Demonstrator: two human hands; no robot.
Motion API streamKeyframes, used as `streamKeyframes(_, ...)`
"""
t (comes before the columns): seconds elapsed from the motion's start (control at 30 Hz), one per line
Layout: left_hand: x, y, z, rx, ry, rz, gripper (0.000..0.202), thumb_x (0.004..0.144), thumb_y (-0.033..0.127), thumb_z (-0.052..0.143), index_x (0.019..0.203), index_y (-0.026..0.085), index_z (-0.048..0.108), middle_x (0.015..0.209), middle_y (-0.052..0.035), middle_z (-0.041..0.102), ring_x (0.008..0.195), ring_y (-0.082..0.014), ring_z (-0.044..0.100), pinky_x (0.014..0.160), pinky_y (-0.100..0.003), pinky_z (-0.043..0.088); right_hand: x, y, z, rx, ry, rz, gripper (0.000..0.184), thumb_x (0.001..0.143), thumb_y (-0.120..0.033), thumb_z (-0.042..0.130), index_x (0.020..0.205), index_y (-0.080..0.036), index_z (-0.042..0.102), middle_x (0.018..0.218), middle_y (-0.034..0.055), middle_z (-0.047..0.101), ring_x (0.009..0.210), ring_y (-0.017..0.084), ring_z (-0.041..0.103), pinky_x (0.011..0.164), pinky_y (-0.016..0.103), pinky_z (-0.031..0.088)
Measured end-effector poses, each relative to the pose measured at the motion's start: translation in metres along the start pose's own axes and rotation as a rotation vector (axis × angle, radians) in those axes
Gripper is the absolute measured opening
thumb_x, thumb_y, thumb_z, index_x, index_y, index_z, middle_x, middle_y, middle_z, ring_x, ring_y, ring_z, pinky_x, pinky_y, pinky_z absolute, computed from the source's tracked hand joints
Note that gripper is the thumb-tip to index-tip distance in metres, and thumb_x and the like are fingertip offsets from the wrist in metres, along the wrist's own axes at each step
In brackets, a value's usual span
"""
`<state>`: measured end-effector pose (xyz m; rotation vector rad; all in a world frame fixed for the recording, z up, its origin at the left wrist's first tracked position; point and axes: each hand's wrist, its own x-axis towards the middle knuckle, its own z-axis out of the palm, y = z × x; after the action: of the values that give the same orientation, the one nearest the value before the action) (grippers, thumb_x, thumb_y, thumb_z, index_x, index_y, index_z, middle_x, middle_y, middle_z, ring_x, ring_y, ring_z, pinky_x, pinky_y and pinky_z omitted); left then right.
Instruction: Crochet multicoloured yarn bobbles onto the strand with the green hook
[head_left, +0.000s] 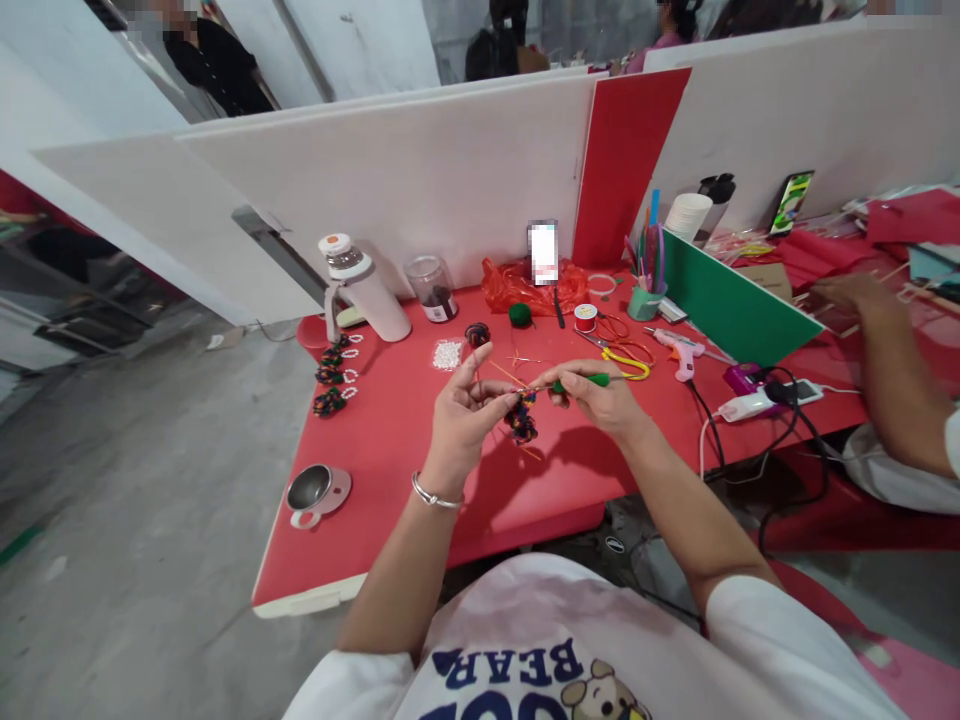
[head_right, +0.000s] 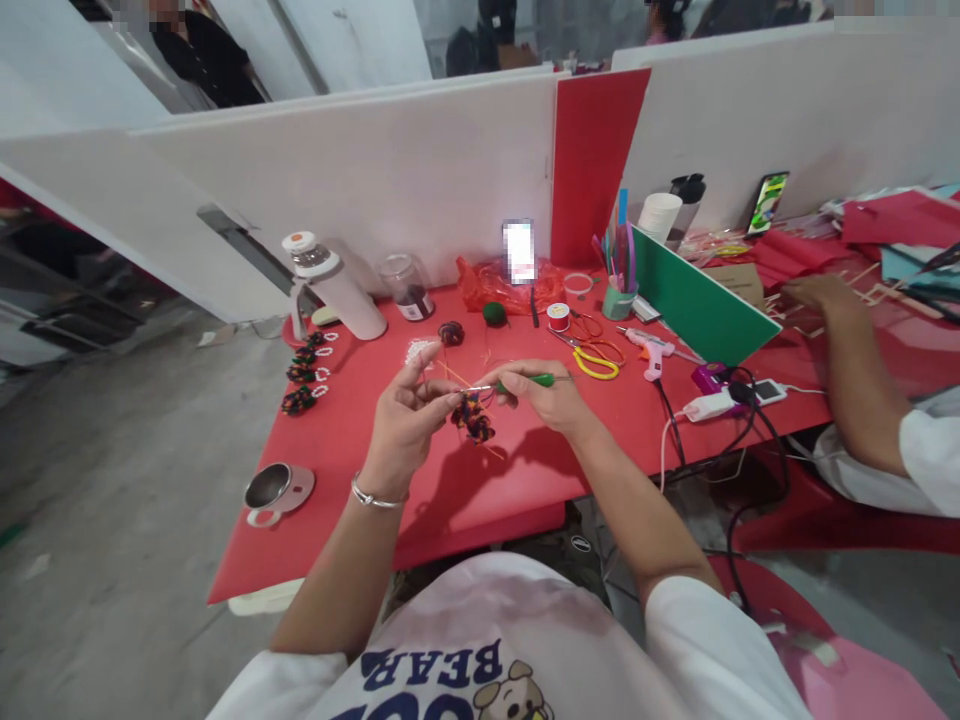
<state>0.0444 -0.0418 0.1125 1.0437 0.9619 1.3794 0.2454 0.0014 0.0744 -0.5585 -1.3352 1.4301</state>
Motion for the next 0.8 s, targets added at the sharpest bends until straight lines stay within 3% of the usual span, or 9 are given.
streamKeyframes(0.33,0.0,0.002,-0.01,0.026,0.05,0.017,0.081,0.068,0.024,0.088,0.142,0.016,0.058,0.073,-0.0005,0.071,0.062,-0.0096,0.059,0.059,-0.021,0.046,0.003,0.0,-0.001,-0.135,-0.057,0.017,0.027,0.088,-0.045,0.073,0.098,-0.022,0.082,0.078,0.0044,0.077,0.068,0.015,0.065,0.061,0.027,0.052)
streamKeyframes(0.6,0.004,-0.003,-0.01,0.128,0.098,0.105,0.075,0.071,0.023,0.083,0.141,0.015,0.058,0.074,-0.0006,0.072,0.063,-0.01,0.06,0.063,-0.023,0.048,0.001,-0.023,0.011,-0.418,-0.083,-0.06,0.025,0.095,-0.04,0.065,0.103,-0.022,0.081,0.094,0.0051,0.08,0.071,0.013,0.068,0.067,0.026,0.055)
streamKeyframes(0.8,0.002,0.0,-0.009,0.168,0.091,0.094,0.076,0.073,0.024,0.082,0.143,0.016,0.055,0.073,0.0005,0.07,0.061,-0.0093,0.058,0.06,-0.022,0.046,-0.002,-0.023,0.013,-0.444,-0.06,-0.09,0.024,0.096,-0.039,0.064,0.104,-0.024,0.081,0.095,0.0037,0.08,0.071,0.013,0.069,0.067,0.026,0.056)
